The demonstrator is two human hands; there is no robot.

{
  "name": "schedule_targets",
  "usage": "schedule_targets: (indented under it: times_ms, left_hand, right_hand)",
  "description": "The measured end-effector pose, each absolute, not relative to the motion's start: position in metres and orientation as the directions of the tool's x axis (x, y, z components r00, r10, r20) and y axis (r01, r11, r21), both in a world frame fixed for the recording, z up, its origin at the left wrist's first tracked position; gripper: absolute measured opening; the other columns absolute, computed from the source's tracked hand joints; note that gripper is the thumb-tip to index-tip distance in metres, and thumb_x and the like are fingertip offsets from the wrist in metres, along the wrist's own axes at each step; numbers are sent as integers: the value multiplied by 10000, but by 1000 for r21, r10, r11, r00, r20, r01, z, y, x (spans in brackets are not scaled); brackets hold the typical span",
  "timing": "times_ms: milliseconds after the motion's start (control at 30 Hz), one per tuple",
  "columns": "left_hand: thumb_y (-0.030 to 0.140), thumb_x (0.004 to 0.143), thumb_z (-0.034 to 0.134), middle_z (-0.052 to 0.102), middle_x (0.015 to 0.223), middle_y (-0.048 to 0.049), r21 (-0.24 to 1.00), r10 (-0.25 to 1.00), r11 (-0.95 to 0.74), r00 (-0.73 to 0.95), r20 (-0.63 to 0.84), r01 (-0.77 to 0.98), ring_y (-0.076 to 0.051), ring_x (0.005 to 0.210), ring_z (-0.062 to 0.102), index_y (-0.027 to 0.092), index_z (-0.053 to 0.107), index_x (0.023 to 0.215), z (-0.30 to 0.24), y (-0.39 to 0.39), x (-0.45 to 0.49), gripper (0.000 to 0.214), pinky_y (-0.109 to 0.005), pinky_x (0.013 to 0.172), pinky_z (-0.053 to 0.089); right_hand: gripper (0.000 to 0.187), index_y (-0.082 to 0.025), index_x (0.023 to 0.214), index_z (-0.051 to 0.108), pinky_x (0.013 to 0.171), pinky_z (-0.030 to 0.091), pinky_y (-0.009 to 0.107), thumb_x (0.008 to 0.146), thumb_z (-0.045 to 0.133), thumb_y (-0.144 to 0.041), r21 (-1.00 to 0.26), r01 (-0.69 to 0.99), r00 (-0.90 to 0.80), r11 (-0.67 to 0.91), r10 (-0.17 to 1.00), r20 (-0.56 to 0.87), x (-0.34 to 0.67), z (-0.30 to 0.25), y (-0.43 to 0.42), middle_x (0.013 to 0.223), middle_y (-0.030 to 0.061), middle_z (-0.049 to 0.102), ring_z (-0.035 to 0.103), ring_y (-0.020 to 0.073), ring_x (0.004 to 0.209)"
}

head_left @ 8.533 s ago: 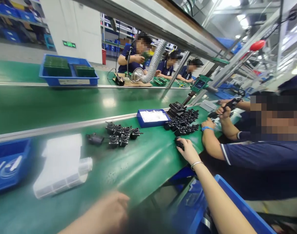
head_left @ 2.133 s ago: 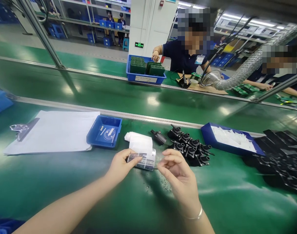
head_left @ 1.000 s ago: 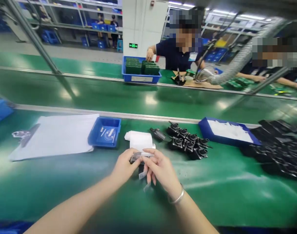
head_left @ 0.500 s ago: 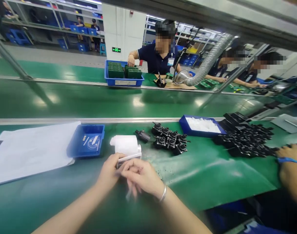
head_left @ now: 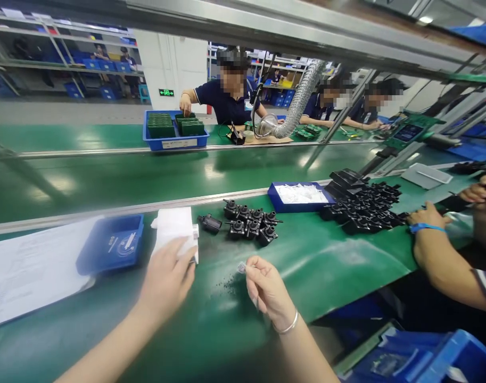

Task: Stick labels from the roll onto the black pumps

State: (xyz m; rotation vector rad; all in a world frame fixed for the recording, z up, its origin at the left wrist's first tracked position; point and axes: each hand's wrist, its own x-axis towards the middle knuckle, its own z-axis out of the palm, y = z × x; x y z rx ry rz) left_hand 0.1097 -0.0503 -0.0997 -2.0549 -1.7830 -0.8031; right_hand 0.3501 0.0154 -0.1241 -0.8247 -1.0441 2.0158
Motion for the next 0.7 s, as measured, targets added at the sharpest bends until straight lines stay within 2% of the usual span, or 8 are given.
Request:
schedule_targets:
  times_ms: [100, 167, 233, 333, 400, 567, 633, 700]
  left_hand:
    - [249, 922, 450, 503, 1354, -164, 98, 922, -178, 131, 364, 979, -284, 1019, 634, 181, 462, 1341, -86, -20, 142, 425, -384, 825, 523]
    - [259, 919, 453, 455, 1383, -201, 75, 977, -49, 32, 213, 996, -258, 860, 675, 153, 411, 1390, -85, 11, 160, 484, -340, 680, 532]
    - [252, 883, 531, 445, 1361, -237, 42, 988, 68, -73, 135, 997, -251, 768, 682, 136, 452, 1354, -88, 40, 172, 492, -331, 633, 518]
    - [288, 833, 630, 452, 1303, -276, 24, 982, 139, -141, 124, 990, -260, 738, 680, 105, 572, 1176, -96, 65, 178, 393, -340, 656, 507]
    - [309, 835, 631, 461, 1280, -268, 15, 979, 158, -159, 128, 987, -265, 750, 674, 109, 591, 1111, -100, 68, 177, 343, -347, 674, 501]
    - [203, 896, 492, 552, 1126, -207, 0, 976, 166, -164, 140, 986, -299, 807, 653, 122, 611, 1045, -100, 65, 173, 207, -376, 691, 491]
    - [109, 886, 438, 574, 1060, -182, 7, 975, 168, -167, 146, 986, -297, 806, 652, 131, 615, 1049, -95, 66, 173, 241, -382, 685, 495]
    - [52, 868, 418, 567, 1081, -166, 14, 973, 167, -168, 156, 986, -276, 796, 657, 159, 588, 1139, -85, 64, 172, 338, -373, 674, 505]
  right_hand:
    - [297, -211, 870, 487, 247, 178, 123, 827, 688, -426, -842, -339, -520, -419, 830, -204, 359, -135, 17, 387, -106, 501, 301, 37, 205]
    - [312, -216, 867, 482, 247, 180, 129, 815, 699, -435, -836, -361, -506, -414, 840, -197, 361, -139, 19, 379, -119, 471, 281, 38, 209]
    - [311, -217, 868, 484, 252, 176, 129, 814, 700, -435, -831, -372, -496, -413, 846, -198, 362, -140, 20, 388, -124, 463, 261, 30, 217]
    - [291, -210, 865, 497, 262, 157, 126, 831, 687, -427, -815, -388, -506, -431, 838, -202, 364, -139, 20, 410, -120, 471, 236, 14, 231]
    - [274, -204, 860, 504, 269, 161, 128, 840, 682, -410, -799, -406, -519, -444, 831, -198, 365, -138, 18, 417, -116, 475, 233, 11, 239]
    - [240, -192, 858, 519, 283, 205, 126, 843, 693, -356, -759, -446, -552, -474, 813, -184, 365, -140, 19, 426, -106, 495, 280, 17, 257]
    - [260, -186, 851, 523, 278, 204, 126, 826, 709, -366, -752, -446, -557, -486, 808, -191, 366, -142, 20, 427, -103, 498, 282, 17, 257]
    - [271, -182, 846, 528, 274, 199, 126, 816, 717, -375, -745, -450, -559, -491, 806, -194, 367, -143, 20, 426, -101, 500, 274, 15, 254]
